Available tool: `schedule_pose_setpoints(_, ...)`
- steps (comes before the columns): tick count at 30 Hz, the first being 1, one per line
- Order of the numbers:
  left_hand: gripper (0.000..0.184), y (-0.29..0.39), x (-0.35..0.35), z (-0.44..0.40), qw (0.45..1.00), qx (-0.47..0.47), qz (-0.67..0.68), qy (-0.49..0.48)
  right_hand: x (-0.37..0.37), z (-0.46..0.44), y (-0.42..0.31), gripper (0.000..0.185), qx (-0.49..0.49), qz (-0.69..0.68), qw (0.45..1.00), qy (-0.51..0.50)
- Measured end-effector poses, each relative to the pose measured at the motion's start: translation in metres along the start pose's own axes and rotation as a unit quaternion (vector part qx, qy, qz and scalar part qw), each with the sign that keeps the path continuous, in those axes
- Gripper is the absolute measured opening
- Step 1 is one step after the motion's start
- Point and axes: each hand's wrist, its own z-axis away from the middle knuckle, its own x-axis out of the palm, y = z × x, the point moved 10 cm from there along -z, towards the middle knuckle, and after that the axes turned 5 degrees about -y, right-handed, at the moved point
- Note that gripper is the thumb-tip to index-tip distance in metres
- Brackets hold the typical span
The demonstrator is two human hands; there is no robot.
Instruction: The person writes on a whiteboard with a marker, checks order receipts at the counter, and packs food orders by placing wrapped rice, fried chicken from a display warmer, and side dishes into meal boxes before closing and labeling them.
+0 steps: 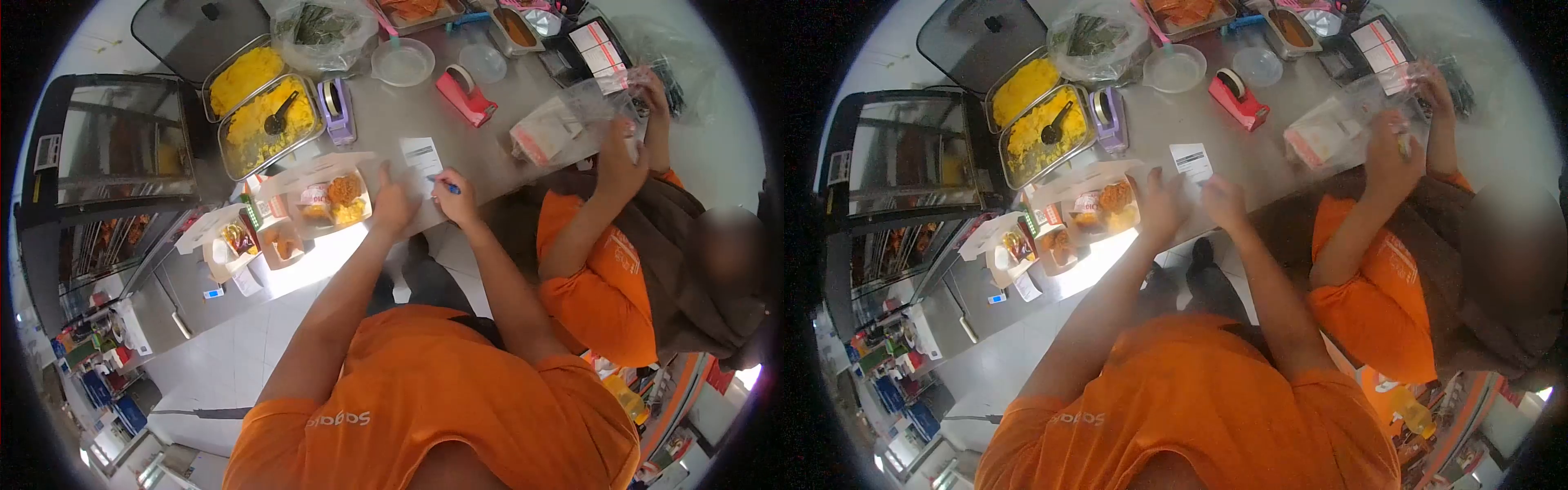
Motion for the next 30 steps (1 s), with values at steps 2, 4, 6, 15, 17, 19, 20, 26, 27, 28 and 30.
schedule_pose_setpoints(2, 0.074, 0.001, 0.006, 0.001, 1.0, 0.006, -0.017, -0.01, 0.001, 0.007, -0.007, 0.008, 0.023, 0.055, 0.998, -0.022)
schedule_pose_setpoints(4, 0.077, 0.006, 0.007, 0.004, 0.998, 0.03, -0.048, -0.016, 0.008, 0.009, -0.014, 0.011, 0.006, 0.158, 0.985, -0.063)
schedule_pose_setpoints(6, 0.08, 0.022, -0.013, 0.013, 0.994, 0.069, -0.08, -0.019, -0.005, 0.01, -0.047, 0.017, -0.078, 0.208, 0.974, 0.034)
schedule_pose_setpoints(15, 0.058, -0.016, -0.158, 0.009, 0.997, -0.07, -0.01, 0.015, 0.011, -0.013, -0.024, 0.029, -0.047, 0.428, 0.902, 0.037)
schedule_pose_setpoints(17, 0.045, -0.035, -0.14, -0.001, 0.998, -0.031, -0.03, 0.047, 0.009, -0.012, -0.045, 0.023, -0.054, 0.447, 0.891, 0.063)
schedule_pose_setpoints(19, 0.034, -0.045, -0.108, -0.007, 0.997, 0.025, -0.052, 0.06, 0.013, 0.004, -0.083, 0.022, -0.131, 0.416, 0.897, 0.069)
schedule_pose_setpoints(20, 0.03, -0.025, -0.116, 0.013, 0.994, 0.049, -0.074, 0.058, 0.016, 0.009, -0.095, 0.022, -0.17, 0.399, 0.899, 0.068)
schedule_pose_setpoints(26, 0.029, -0.038, -0.086, 0.133, 0.971, 0.005, 0.237, 0.014, 0.063, 0.01, -0.079, 0.051, -0.134, 0.276, 0.952, -0.005)
schedule_pose_setpoints(27, 0.029, -0.041, -0.092, 0.148, 0.972, 0.061, 0.221, 0.051, 0.075, 0.012, -0.083, 0.058, -0.138, 0.256, 0.957, -0.017)
schedule_pose_setpoints(28, 0.029, -0.051, -0.098, 0.164, 0.968, 0.118, 0.202, 0.088, 0.083, 0.017, -0.091, 0.066, -0.161, 0.238, 0.958, -0.01)
schedule_pose_setpoints(30, 0.032, -0.071, -0.119, 0.196, 0.958, 0.16, 0.162, 0.176, 0.096, 0.042, -0.134, 0.081, -0.204, 0.2, 0.958, 0.007)
